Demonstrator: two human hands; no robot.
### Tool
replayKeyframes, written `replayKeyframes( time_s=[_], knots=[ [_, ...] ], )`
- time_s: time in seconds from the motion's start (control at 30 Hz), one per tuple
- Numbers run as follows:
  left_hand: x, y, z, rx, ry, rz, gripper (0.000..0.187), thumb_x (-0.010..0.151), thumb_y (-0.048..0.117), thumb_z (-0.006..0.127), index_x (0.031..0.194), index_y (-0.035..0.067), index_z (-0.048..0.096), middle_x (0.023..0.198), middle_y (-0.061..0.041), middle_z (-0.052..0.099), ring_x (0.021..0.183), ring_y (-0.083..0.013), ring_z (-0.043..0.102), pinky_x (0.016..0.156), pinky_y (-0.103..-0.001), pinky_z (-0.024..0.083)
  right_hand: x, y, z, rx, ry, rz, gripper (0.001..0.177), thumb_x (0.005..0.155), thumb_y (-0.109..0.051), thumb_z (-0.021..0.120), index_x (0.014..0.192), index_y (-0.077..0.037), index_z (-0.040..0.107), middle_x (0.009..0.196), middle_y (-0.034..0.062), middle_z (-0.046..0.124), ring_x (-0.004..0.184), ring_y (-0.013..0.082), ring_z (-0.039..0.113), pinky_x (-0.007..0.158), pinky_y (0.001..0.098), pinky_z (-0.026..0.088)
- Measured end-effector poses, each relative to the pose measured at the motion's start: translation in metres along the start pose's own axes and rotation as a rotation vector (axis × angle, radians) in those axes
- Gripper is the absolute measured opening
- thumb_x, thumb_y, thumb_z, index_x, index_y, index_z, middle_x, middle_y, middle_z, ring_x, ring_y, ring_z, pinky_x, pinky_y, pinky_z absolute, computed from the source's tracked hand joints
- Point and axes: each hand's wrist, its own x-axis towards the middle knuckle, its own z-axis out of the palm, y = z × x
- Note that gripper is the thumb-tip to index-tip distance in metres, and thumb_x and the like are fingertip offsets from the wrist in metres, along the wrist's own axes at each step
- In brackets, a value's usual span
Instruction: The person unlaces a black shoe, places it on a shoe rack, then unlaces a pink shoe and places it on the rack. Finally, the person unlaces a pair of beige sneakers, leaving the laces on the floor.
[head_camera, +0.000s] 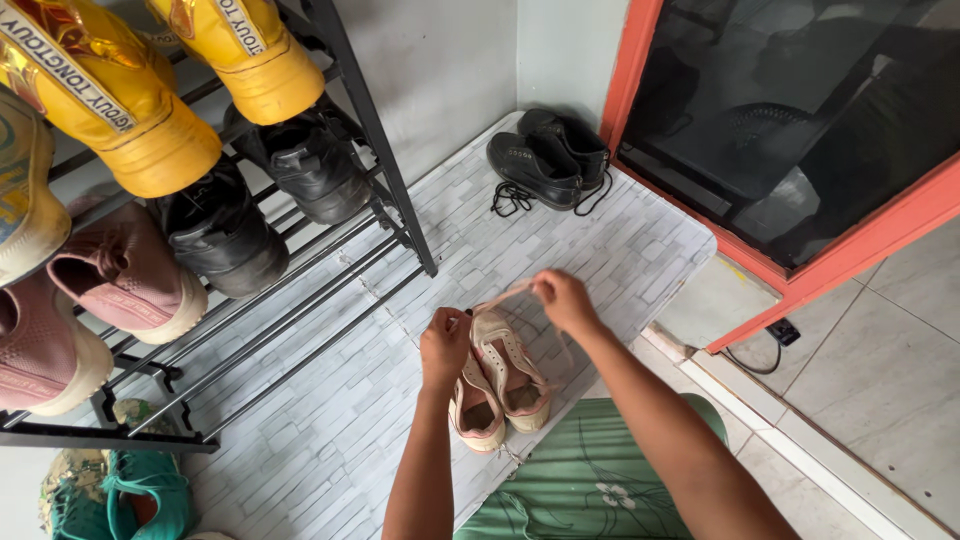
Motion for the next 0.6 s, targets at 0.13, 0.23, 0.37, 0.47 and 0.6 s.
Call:
replayKeyframes(
  time_s=[0.13, 0.23, 0.37, 0.47, 0.6],
  knots=[
    [-0.003, 0.015, -0.015, 0.045, -0.013, 0.072, 0.022, 0.09, 0.023, 0.076, 0.091, 0.002, 0.071, 0.072, -0.015, 0.073, 0.061, -0.0242, 0.072, 0.06, -0.035, 0.055, 0.014, -0.002, -0.032, 0.221, 0.122, 0.252, 0.011, 0.099, -0.01, 0.066, 0.107, -0.006, 0.072, 0.092, 0.0082, 0.073, 0.073, 0.0164, 0.067, 0.064, 0.0288, 0.053],
    [-0.003, 0.02, -0.018, 0.031, -0.032, 0.109, 0.021, 0.089, 0.023, 0.076, 0.093, 0.002, 0.073, 0.076, -0.014, 0.075, 0.065, -0.0233, 0.073, 0.063, -0.035, 0.056, 0.021, -0.004, -0.056, 0.135, 0.21, 0.074, 0.011, 0.095, -0.006, 0.07, 0.105, -0.005, 0.075, 0.093, 0.0068, 0.074, 0.077, 0.0119, 0.067, 0.067, 0.027, 0.053],
    [-0.003, 0.017, -0.014, 0.061, -0.031, 0.129, 0.019, 0.089, 0.022, 0.077, 0.094, 0.004, 0.075, 0.085, -0.014, 0.076, 0.073, -0.0242, 0.074, 0.067, -0.035, 0.058, 0.023, -0.006, -0.076, 0.085, 0.192, 0.111, 0.01, 0.094, -0.008, 0.073, 0.103, -0.005, 0.077, 0.092, 0.0062, 0.075, 0.073, 0.0129, 0.062, 0.065, 0.0289, 0.051],
    [-0.002, 0.011, -0.004, 0.069, 0.0, 0.177, 0.017, 0.084, 0.018, 0.079, 0.093, 0.004, 0.075, 0.094, -0.015, 0.072, 0.073, -0.0278, 0.072, 0.067, -0.036, 0.057, 0.022, -0.004, -0.082, 0.065, 0.209, 0.141, 0.01, 0.094, -0.009, 0.073, 0.102, -0.005, 0.077, 0.091, 0.0069, 0.074, 0.071, 0.0148, 0.061, 0.064, 0.0297, 0.05],
    [-0.004, -0.011, 0.008, 0.015, 0.043, 0.321, 0.013, 0.083, 0.01, 0.076, 0.094, 0.005, 0.073, 0.105, -0.017, 0.068, 0.087, -0.0305, 0.07, 0.068, -0.035, 0.059, 0.026, 0.009, -0.086, 0.015, 0.296, 0.205, 0.013, 0.095, -0.012, 0.073, 0.104, -0.004, 0.076, 0.087, 0.0066, 0.073, 0.072, 0.0139, 0.065, 0.067, 0.0287, 0.052]
  ],
)
